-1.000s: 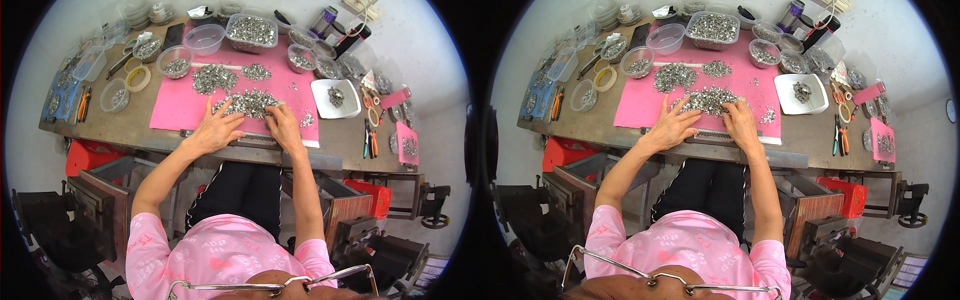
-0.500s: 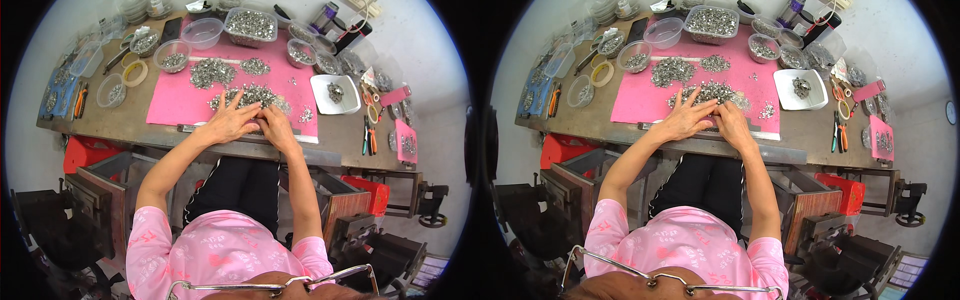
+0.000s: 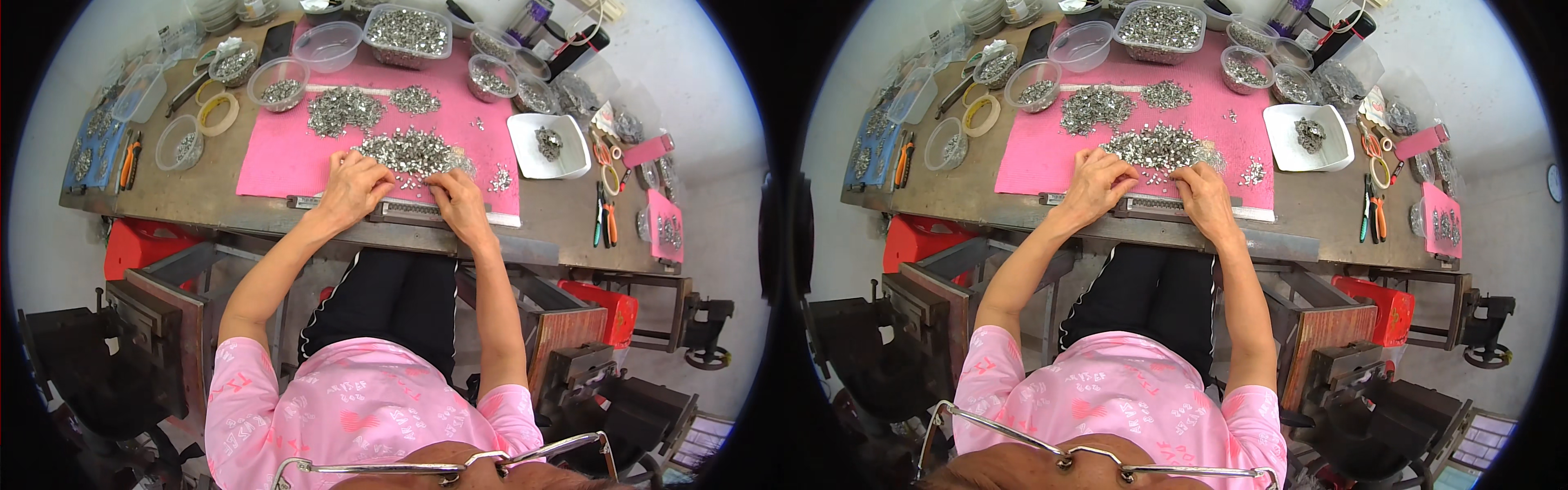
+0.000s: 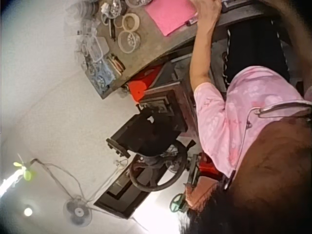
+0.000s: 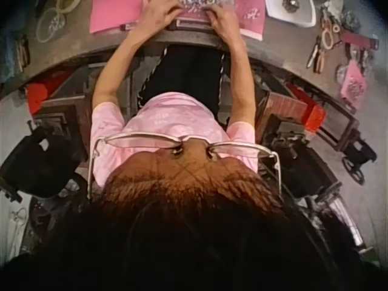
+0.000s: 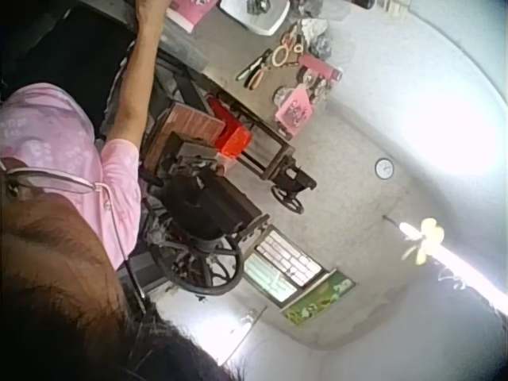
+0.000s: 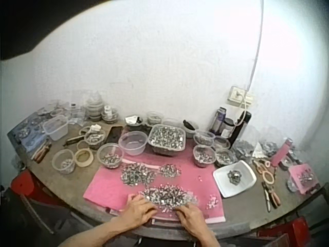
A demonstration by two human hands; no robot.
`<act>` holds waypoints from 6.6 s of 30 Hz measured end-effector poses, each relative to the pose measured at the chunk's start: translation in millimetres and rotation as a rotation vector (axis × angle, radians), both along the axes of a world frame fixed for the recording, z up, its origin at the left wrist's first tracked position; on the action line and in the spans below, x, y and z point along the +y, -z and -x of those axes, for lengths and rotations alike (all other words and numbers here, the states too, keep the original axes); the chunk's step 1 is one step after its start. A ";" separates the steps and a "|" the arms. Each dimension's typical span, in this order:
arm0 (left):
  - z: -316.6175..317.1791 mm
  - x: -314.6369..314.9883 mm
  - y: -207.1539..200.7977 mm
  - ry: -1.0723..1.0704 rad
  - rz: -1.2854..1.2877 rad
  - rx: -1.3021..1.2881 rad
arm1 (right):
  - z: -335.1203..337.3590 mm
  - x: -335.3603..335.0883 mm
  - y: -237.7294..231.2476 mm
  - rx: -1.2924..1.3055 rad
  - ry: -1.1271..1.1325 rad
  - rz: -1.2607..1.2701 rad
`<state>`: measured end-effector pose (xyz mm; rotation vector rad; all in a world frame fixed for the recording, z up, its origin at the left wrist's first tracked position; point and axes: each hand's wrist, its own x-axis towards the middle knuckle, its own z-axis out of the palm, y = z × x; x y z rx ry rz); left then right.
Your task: The person loads small metal clips into a grooved metal fixture by hand, places the fixture into a manual press machine, and turns the wheel to press it before resuming inserting clips into the fixture.
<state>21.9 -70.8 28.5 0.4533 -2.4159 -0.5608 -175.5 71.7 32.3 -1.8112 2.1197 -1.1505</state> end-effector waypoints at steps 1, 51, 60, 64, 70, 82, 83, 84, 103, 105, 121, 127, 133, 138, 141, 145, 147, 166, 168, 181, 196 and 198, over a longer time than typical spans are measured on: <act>2.9 1.6 0.9 0.008 0.004 -0.010 | -0.7 -2.6 2.5 0.051 0.009 0.011; 21.4 -4.3 7.4 0.054 0.113 -0.129 | -11.7 -3.7 -19.7 -0.102 -0.028 -0.236; -16.5 25.7 7.6 0.042 -0.101 0.102 | -27.6 -1.7 -16.0 -0.129 -0.041 -0.093; -18.3 29.4 11.1 0.033 -0.082 0.126 | -48.9 1.3 -7.9 -0.004 -0.131 0.071; -20.1 24.2 17.7 0.085 -0.118 0.140 | -60.9 2.3 3.5 0.113 -0.089 0.153; -7.0 40.5 13.7 -0.088 -0.022 0.144 | -35.1 -19.6 5.3 0.091 0.018 0.050; -6.6 40.8 14.3 -0.112 -0.005 0.136 | -35.7 -22.0 5.0 0.139 0.023 0.026; -7.2 40.2 15.0 -0.113 -0.004 0.135 | -36.4 -24.0 5.0 0.186 0.028 0.003; -7.0 4.7 10.7 -0.207 0.018 -0.008 | -39.7 -1.1 -8.7 -0.106 -0.016 -0.025; -4.3 2.4 13.1 -0.202 0.055 -0.023 | -47.1 5.3 -12.1 -0.095 -0.025 0.025; -11.5 -3.3 9.4 -0.154 -0.113 -0.064 | -38.9 5.4 2.8 -0.098 -0.005 0.079; -13.6 -2.7 6.2 -0.137 -0.162 -0.055 | -22.6 -9.1 5.9 0.040 0.081 0.010; -18.2 -2.5 -2.3 -0.102 -0.193 -0.137 | -20.3 -11.9 3.8 0.069 0.075 -0.052; -18.9 -4.8 2.1 -0.111 -0.226 -0.129 | -32.0 6.4 -6.3 0.033 0.046 0.022; -18.3 -2.1 0.4 -0.133 -0.193 -0.118 | -42.0 15.0 -6.5 -0.039 0.012 0.047; -18.4 -0.2 3.8 -0.162 -0.044 -0.100 | -44.5 18.1 -0.7 -0.002 0.024 0.073; -20.3 -0.8 5.0 -0.175 -0.017 -0.105 | -43.6 17.4 -2.1 -0.010 0.005 0.069; 14.7 51.7 12.0 0.030 -0.052 0.127 | -17.6 -6.0 2.2 0.114 0.006 0.051; 16.1 52.5 13.1 0.027 -0.047 0.120 | -18.8 8.9 -5.4 0.046 -0.003 0.036; 2.5 48.2 19.1 0.081 -0.079 0.197 | -23.4 27.2 -2.4 0.064 -0.075 0.115; 7.5 51.9 27.6 0.011 -0.016 0.261 | -7.1 -11.7 10.4 0.220 0.095 0.036; 6.2 51.6 25.6 0.012 -0.004 0.254 | -5.5 -5.8 4.2 0.115 0.074 0.009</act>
